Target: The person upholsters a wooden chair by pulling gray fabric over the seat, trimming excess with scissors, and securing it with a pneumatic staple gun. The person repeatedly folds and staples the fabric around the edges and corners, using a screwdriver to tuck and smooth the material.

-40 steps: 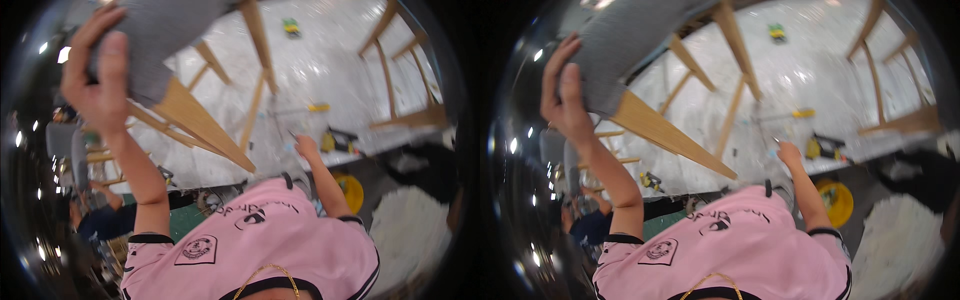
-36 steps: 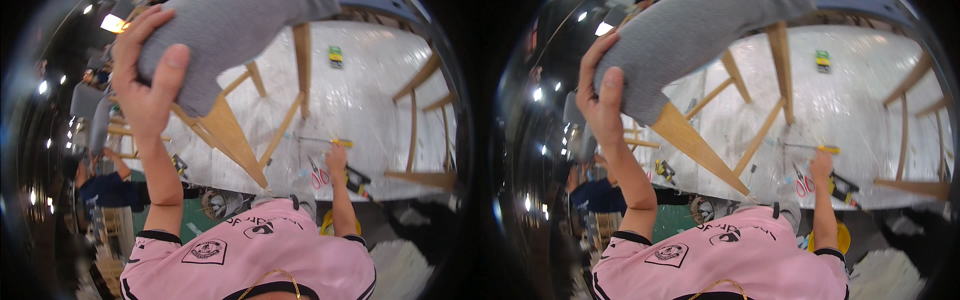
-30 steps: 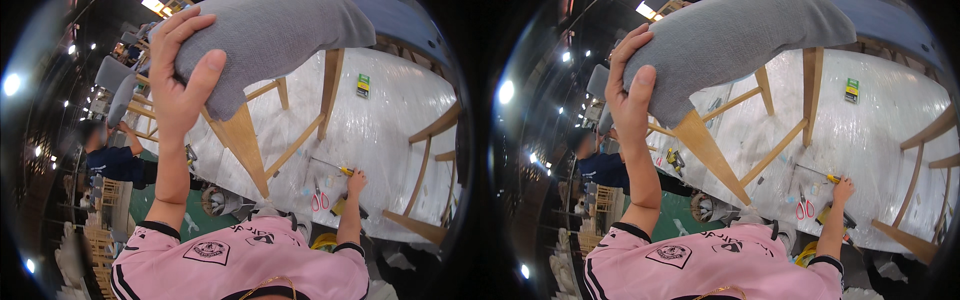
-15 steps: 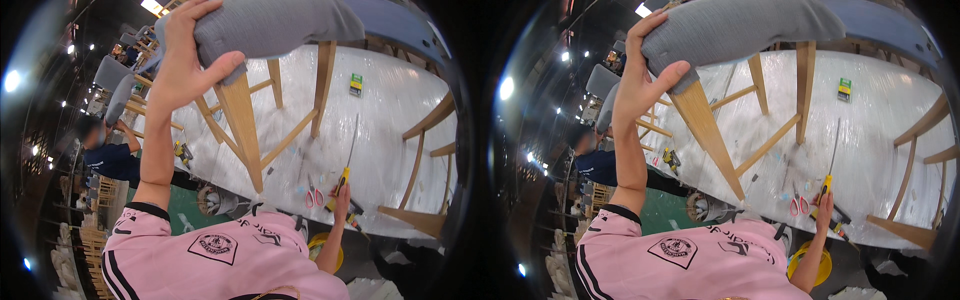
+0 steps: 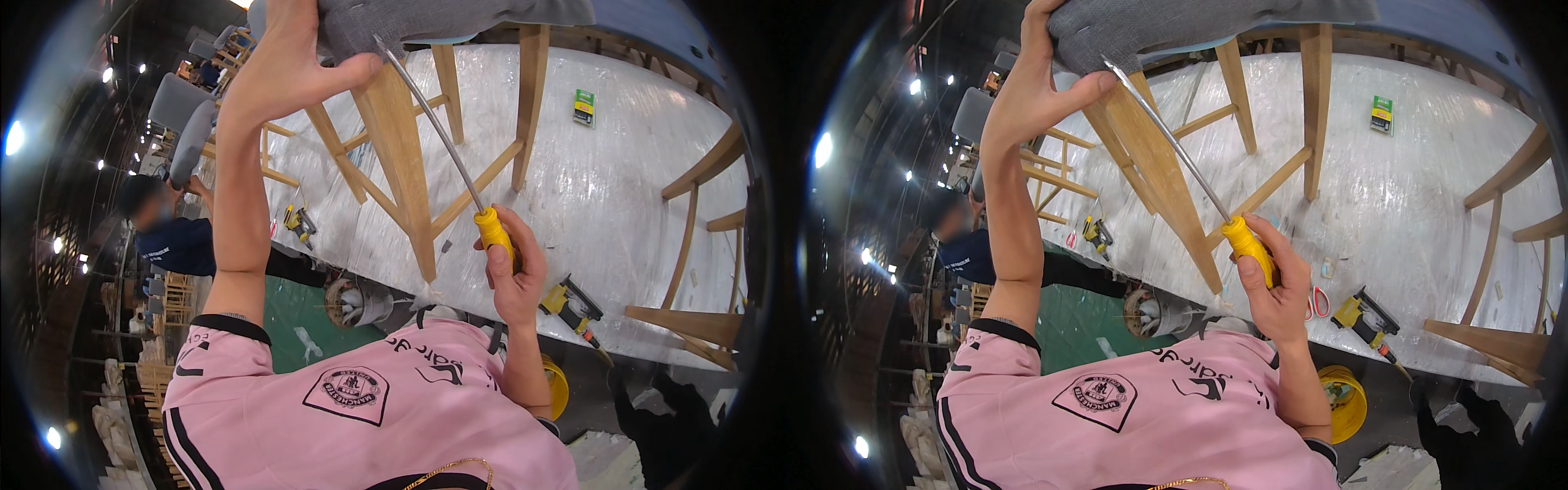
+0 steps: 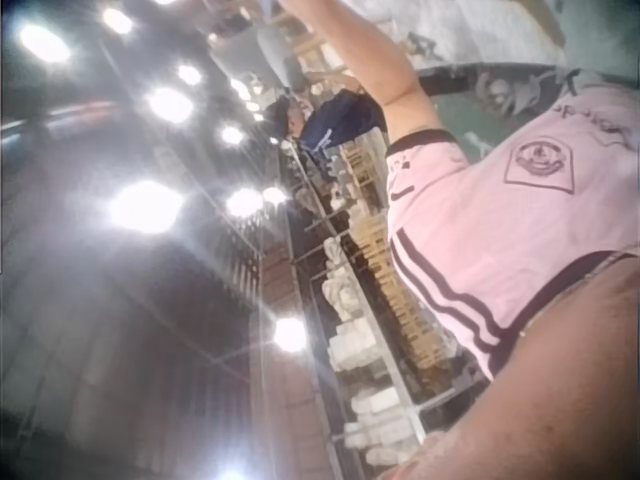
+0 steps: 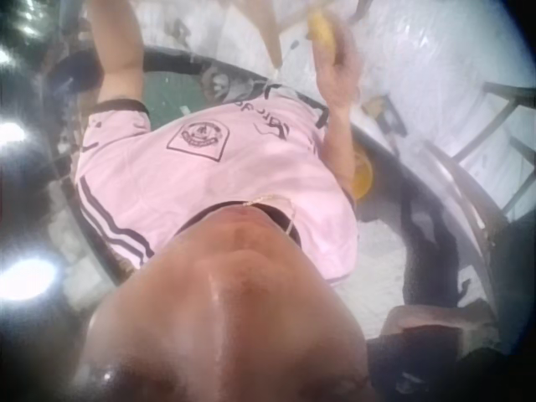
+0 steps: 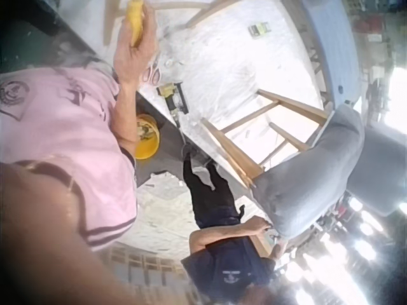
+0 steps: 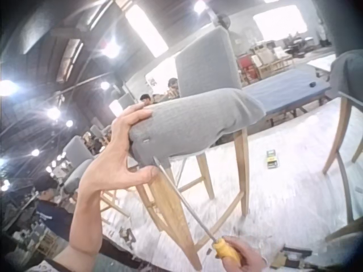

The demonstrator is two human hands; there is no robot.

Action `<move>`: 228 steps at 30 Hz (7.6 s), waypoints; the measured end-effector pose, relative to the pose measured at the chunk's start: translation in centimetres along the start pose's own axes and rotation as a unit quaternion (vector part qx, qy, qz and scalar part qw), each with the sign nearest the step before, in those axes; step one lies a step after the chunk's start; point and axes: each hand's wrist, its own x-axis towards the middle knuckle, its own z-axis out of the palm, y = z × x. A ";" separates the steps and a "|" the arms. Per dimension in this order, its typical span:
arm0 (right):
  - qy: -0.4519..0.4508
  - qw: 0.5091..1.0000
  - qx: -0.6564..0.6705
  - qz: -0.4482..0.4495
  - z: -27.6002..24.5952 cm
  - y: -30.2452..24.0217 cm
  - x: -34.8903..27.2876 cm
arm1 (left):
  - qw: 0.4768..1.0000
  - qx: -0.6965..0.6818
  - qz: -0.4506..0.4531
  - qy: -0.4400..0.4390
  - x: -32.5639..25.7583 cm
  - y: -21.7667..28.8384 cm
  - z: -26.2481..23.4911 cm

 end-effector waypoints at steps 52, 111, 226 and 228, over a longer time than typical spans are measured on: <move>0.127 0.986 0.053 -0.097 7.6 6.1 -0.5 | 0.997 -0.067 -0.017 0.031 -1.7 0.5 0.3; 0.089 0.979 -0.103 -0.150 2.1 4.1 0.3 | 0.996 -0.084 -0.010 0.020 -1.2 -2.3 1.2; 0.362 0.903 -0.215 -0.081 18.3 2.0 -6.9 | 0.937 -0.213 0.235 -0.145 6.3 -6.5 -1.6; 0.369 0.896 -0.239 -0.066 18.8 -0.1 -8.2 | 0.929 -0.233 0.251 -0.143 5.5 -6.1 -2.5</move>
